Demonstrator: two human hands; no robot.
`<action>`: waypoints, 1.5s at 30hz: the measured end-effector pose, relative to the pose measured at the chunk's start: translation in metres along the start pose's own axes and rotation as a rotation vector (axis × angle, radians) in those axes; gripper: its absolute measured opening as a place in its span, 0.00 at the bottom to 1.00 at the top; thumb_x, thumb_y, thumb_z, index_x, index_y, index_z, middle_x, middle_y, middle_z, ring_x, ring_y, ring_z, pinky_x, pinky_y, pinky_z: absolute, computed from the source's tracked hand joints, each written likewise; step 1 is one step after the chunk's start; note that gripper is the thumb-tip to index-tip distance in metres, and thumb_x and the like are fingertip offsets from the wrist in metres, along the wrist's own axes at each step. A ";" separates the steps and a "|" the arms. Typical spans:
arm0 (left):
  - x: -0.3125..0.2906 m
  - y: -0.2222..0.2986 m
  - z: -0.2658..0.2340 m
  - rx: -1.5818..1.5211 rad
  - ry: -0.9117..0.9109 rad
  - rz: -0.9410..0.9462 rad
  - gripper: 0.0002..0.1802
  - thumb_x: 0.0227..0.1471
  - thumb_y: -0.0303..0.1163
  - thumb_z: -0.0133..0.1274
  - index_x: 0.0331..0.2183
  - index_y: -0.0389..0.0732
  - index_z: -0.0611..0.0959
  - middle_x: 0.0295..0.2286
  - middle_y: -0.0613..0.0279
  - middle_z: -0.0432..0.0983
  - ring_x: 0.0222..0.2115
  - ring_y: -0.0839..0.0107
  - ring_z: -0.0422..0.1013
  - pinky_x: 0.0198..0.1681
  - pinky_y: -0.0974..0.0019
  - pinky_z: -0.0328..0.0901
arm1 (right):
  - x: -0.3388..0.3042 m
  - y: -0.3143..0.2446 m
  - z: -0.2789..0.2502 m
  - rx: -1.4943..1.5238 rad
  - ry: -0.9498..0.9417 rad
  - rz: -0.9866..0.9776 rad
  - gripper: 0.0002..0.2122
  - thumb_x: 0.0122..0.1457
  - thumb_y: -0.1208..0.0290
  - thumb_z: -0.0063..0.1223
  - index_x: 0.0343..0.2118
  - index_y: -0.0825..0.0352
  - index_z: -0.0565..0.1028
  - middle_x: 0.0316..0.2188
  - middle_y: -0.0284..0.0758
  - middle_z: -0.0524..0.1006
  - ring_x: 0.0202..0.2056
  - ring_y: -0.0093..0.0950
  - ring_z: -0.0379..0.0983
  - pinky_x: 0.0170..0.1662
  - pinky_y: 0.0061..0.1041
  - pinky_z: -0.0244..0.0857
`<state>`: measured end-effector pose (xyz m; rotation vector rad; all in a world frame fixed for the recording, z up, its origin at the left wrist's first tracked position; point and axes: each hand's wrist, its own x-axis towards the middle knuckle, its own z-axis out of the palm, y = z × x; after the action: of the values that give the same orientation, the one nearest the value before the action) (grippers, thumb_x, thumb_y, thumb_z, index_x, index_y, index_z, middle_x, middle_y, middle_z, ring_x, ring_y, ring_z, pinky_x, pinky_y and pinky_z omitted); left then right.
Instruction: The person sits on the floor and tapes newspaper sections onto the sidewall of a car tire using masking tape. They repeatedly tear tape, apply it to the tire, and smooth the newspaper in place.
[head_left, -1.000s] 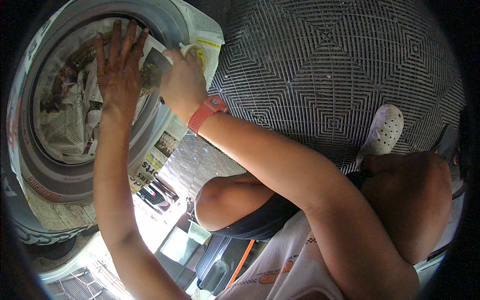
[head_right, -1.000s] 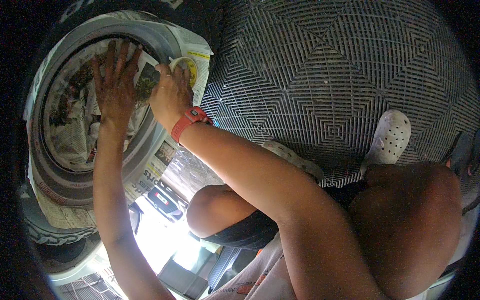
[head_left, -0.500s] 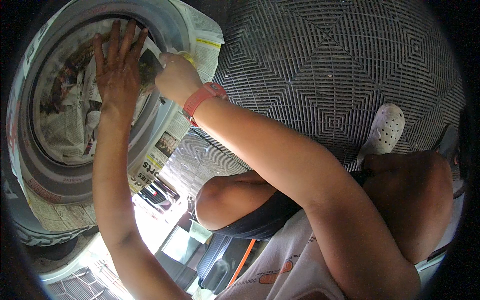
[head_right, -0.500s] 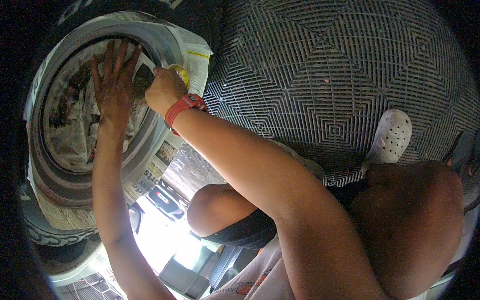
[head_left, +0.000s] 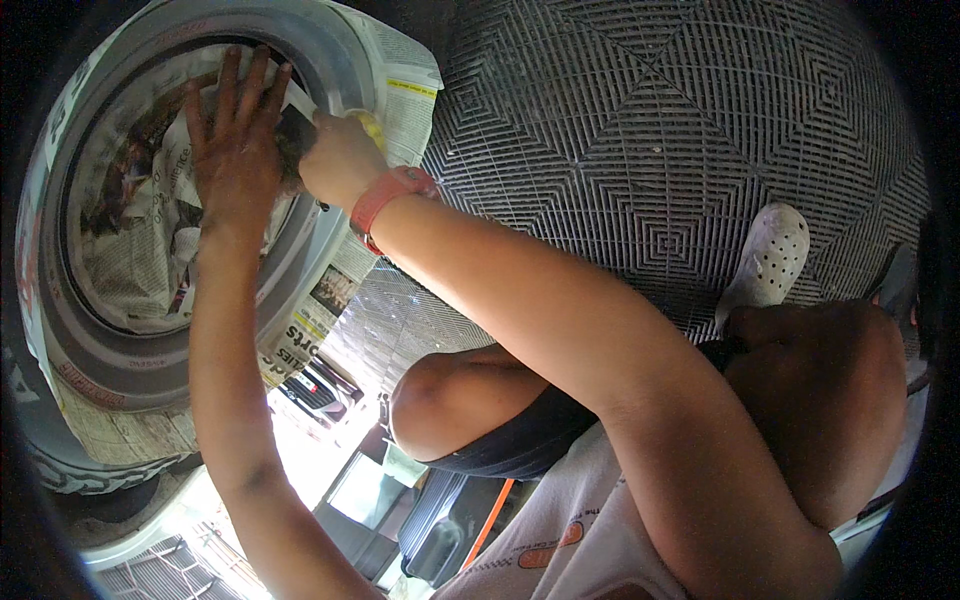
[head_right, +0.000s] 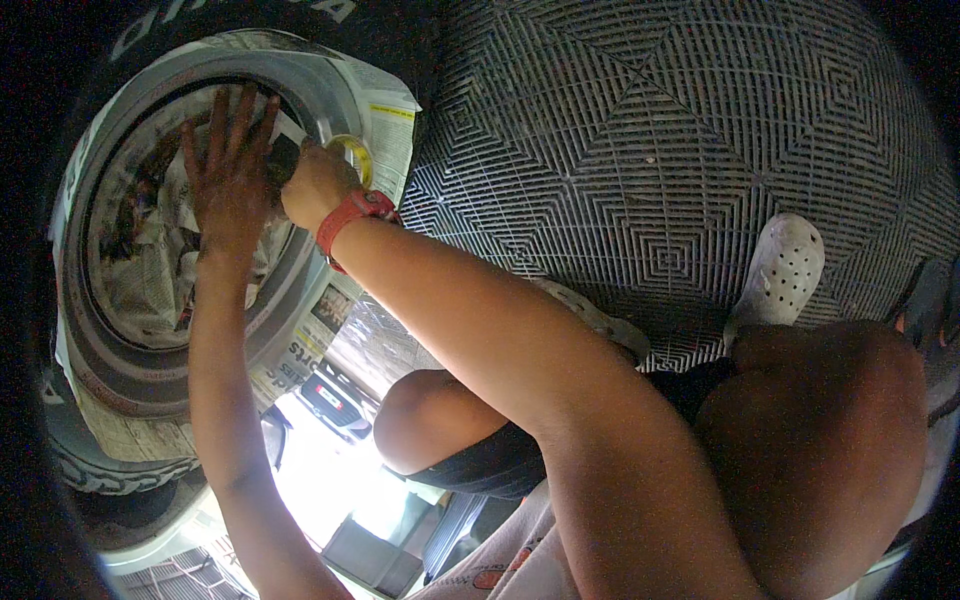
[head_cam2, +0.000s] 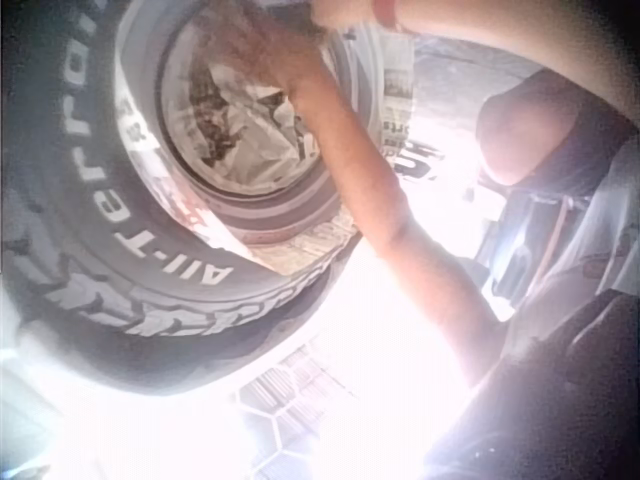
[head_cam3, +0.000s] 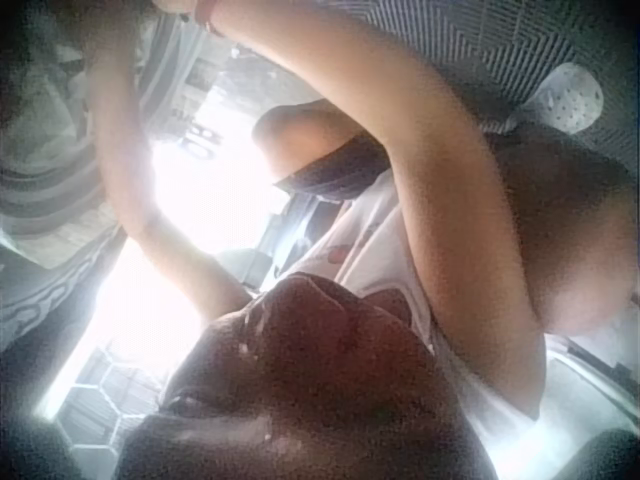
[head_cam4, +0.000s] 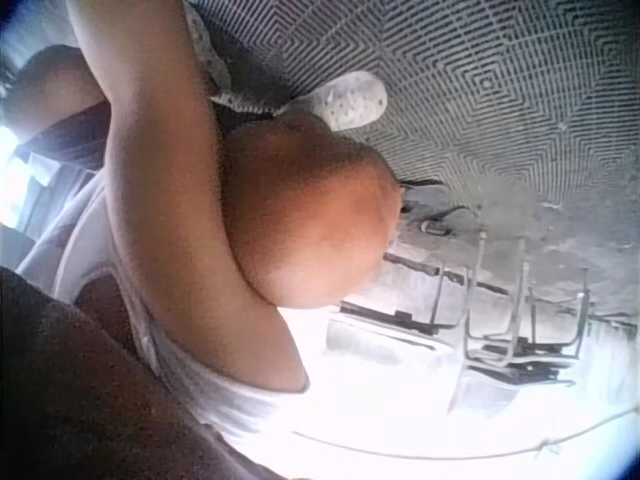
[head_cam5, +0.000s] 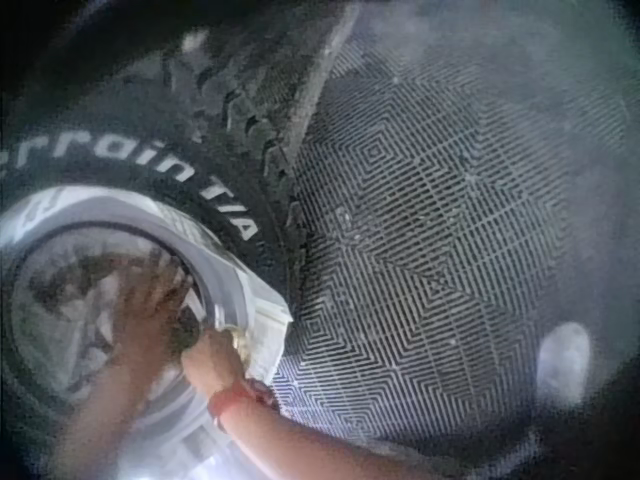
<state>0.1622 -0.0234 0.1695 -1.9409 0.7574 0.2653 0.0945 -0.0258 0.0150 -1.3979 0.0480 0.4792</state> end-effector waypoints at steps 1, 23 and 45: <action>-0.031 -0.002 0.020 -0.047 -0.033 -0.022 0.39 0.56 0.37 0.55 0.70 0.59 0.73 0.74 0.76 0.56 0.75 0.69 0.49 0.79 0.40 0.38 | -0.029 -0.016 -0.005 0.060 -0.039 0.103 0.30 0.59 0.75 0.55 0.66 0.73 0.72 0.55 0.67 0.75 0.53 0.60 0.78 0.55 0.46 0.76; -0.011 0.006 0.009 -0.023 0.029 -0.027 0.40 0.51 0.45 0.59 0.66 0.54 0.77 0.74 0.72 0.56 0.76 0.65 0.47 0.79 0.37 0.37 | -0.004 0.005 0.024 -0.206 -0.009 -0.128 0.15 0.58 0.73 0.57 0.44 0.73 0.86 0.57 0.66 0.75 0.51 0.57 0.81 0.56 0.46 0.74; -0.029 0.017 0.021 0.092 -0.156 -0.015 0.31 0.66 0.53 0.49 0.68 0.63 0.76 0.75 0.76 0.51 0.77 0.63 0.42 0.78 0.37 0.34 | 0.006 -0.023 -0.002 -0.218 -0.454 -0.124 0.17 0.63 0.71 0.51 0.51 0.67 0.86 0.58 0.54 0.79 0.60 0.52 0.77 0.63 0.51 0.69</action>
<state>0.1322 0.0014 0.1614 -1.8158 0.6414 0.3617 0.1088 -0.0282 0.0336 -1.4634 -0.4679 0.7026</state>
